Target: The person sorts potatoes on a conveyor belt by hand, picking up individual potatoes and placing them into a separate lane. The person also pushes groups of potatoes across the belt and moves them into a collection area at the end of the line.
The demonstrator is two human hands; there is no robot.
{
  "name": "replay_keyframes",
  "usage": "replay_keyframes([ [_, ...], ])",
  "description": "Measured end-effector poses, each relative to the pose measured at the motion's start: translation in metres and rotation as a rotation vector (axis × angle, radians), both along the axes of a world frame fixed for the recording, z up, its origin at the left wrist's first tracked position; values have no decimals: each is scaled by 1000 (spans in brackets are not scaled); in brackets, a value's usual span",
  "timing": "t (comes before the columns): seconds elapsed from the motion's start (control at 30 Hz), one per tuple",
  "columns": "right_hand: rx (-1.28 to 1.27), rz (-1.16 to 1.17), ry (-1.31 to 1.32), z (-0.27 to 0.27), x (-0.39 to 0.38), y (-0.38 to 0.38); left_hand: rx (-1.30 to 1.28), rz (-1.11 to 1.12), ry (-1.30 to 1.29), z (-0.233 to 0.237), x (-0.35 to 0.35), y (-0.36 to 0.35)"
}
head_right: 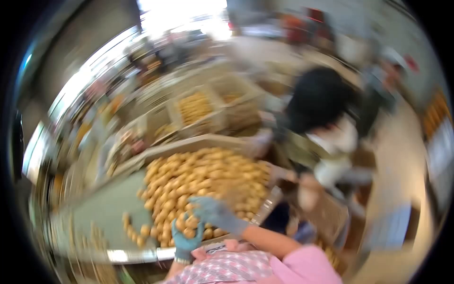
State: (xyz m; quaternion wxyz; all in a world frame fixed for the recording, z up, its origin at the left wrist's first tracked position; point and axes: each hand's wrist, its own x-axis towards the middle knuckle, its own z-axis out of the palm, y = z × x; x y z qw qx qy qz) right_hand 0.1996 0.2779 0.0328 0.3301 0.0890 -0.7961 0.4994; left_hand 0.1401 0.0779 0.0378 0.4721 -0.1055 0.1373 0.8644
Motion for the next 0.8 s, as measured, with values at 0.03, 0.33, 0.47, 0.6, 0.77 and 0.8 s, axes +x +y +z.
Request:
replay_keyframes([
  [0.03,6,-45,-37,2,4,2,60,42,-16,1,3,-6],
  [0.33,262,515,-564,-33,-34,-91,401,741,39,32,77,-113],
  [0.47,748,920,-200,-54,-42,-137,392,1071,137,-21,134,-152],
  [0.6,908,739,-41,-100,-65,-157,367,1354,-60,-49,193,-179],
  [0.77,941,624,-6,-114,-82,-186,426,1523,-93,-72,247,-180],
  [0.8,952,600,-1,-115,-88,-189,407,1533,-120,-75,255,-182],
])
